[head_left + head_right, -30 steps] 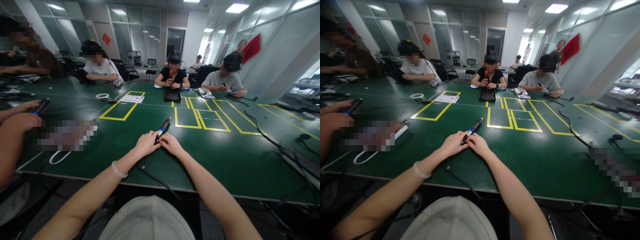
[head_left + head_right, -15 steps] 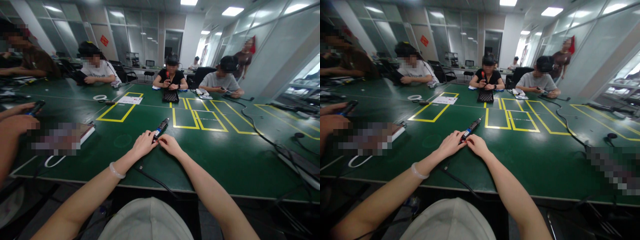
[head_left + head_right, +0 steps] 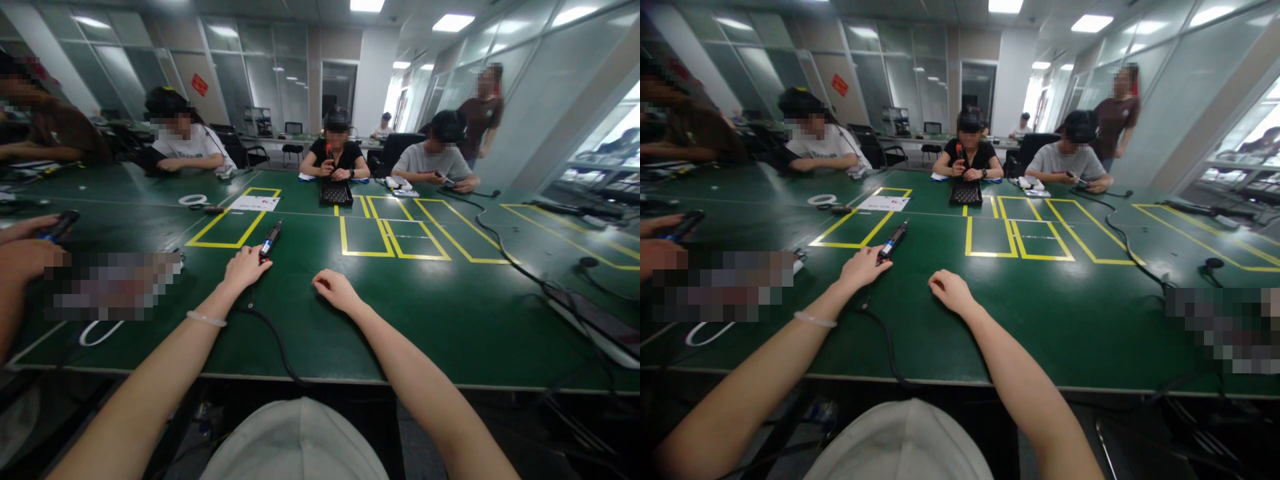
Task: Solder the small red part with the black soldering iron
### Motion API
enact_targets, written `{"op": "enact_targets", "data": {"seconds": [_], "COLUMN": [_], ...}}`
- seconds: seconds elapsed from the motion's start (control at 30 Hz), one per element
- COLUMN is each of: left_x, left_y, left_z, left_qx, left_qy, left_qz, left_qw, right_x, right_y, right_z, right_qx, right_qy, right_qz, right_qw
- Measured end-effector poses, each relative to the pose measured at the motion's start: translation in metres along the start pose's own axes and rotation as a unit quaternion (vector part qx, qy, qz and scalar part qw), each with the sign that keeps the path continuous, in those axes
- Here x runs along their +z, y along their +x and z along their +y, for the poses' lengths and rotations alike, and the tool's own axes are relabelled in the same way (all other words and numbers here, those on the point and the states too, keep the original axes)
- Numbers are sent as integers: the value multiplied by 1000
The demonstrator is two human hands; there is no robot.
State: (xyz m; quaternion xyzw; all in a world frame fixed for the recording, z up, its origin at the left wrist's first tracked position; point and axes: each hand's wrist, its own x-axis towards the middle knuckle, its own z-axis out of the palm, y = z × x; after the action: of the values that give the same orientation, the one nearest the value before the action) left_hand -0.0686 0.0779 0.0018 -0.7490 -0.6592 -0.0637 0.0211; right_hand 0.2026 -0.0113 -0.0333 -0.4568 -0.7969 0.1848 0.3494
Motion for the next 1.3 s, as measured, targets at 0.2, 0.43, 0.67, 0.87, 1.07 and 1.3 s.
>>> {"op": "enact_targets", "data": {"seconds": [0.2,0.43,0.67,0.87,1.07,1.3], "left_x": [2,-1,-3,-3,3,7], "left_y": [18,3,0,2,-8,-44], "left_z": [-37,-33,-19,-20,14,84], "left_qx": [-81,-37,-38,-31,103,229], "left_qy": [0,54,68,-3,-237,-482], "left_qz": [14,119,114,151,74,-112], "left_qw": [997,991,990,988,963,838], "right_x": [-1,-1,0,1,3,10], "right_y": [0,0,0,0,1,5], "right_z": [0,-1,1,1,1,9], "right_qx": [-2,-4,-4,-3,14,126], "right_qy": [-8,-6,-6,5,69,269], "right_qz": [0,-3,-5,-4,11,5], "right_qw": [1000,1000,1000,1000,997,955]}}
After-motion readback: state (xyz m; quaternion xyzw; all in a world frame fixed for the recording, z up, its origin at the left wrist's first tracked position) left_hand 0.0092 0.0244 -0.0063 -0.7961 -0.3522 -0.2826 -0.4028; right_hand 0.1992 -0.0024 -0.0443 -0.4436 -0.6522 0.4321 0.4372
